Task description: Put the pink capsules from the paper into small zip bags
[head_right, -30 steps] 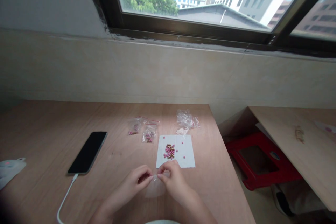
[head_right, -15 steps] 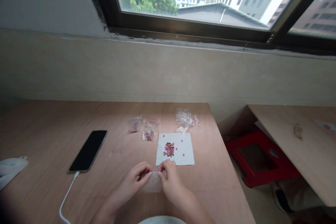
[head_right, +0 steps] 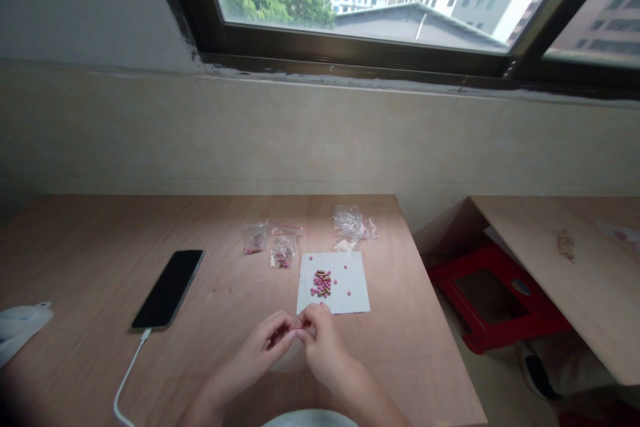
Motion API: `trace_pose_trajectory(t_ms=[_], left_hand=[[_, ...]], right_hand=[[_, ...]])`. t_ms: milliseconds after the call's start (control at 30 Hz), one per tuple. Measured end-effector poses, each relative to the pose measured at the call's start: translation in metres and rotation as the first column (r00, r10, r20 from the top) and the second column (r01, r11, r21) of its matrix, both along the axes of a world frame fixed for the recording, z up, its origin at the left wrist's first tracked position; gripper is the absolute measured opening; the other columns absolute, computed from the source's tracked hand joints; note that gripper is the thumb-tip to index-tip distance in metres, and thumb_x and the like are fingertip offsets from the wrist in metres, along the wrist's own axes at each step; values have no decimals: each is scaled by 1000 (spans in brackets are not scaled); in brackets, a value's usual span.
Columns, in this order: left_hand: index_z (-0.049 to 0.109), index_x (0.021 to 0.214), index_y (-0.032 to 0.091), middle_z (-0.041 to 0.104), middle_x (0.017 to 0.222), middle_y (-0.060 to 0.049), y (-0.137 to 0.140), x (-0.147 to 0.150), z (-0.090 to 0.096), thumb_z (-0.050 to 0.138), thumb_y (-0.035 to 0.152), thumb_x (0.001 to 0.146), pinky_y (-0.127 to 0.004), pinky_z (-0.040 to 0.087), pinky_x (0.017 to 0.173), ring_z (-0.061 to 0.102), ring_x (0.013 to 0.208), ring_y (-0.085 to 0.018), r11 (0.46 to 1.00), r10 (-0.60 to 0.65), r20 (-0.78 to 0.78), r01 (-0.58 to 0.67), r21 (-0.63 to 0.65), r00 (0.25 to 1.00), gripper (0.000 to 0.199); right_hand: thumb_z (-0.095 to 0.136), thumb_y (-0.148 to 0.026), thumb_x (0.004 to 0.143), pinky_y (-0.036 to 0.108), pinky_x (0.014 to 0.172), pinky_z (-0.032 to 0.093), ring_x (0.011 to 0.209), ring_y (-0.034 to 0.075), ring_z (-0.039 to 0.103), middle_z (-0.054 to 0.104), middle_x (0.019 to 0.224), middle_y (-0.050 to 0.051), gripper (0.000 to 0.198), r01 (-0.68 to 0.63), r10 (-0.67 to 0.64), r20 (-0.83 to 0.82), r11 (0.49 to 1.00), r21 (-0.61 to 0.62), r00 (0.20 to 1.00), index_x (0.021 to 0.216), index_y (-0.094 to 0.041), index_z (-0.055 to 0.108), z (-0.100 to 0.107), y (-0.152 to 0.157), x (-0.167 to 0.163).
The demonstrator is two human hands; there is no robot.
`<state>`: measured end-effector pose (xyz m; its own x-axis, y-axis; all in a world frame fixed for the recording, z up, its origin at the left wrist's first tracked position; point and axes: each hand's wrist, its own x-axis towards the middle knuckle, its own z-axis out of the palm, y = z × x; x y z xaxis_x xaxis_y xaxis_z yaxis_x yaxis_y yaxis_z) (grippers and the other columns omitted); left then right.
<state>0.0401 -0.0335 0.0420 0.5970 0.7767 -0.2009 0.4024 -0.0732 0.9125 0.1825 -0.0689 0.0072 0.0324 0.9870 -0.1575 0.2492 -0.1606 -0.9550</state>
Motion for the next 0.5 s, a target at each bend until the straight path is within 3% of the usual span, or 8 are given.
trace_pose_trajectory(t_ms=[267, 500], left_hand=[[54, 72, 15, 49, 69, 1, 5, -5, 4, 41, 28, 82, -22, 34, 58, 44, 64, -12, 998, 37, -40, -35, 44, 999, 20], [48, 71, 16, 46, 70, 2, 2, 4, 8, 36, 35, 83, -21, 35, 58, 42, 65, -12, 997, -8, -36, 5, -80, 999, 26]], right_hand=[[56, -16, 68, 30, 75, 35, 80, 19, 48, 55, 75, 3, 2, -8, 8, 39, 1000, 0, 999, 67, -17, 55, 5, 4, 14], [46, -15, 74, 29, 67, 37, 73, 17, 47, 52, 75, 3, 6, -7, 7, 7, 1000, -20, 1000, 69, -17, 50, -8, -1, 6]])
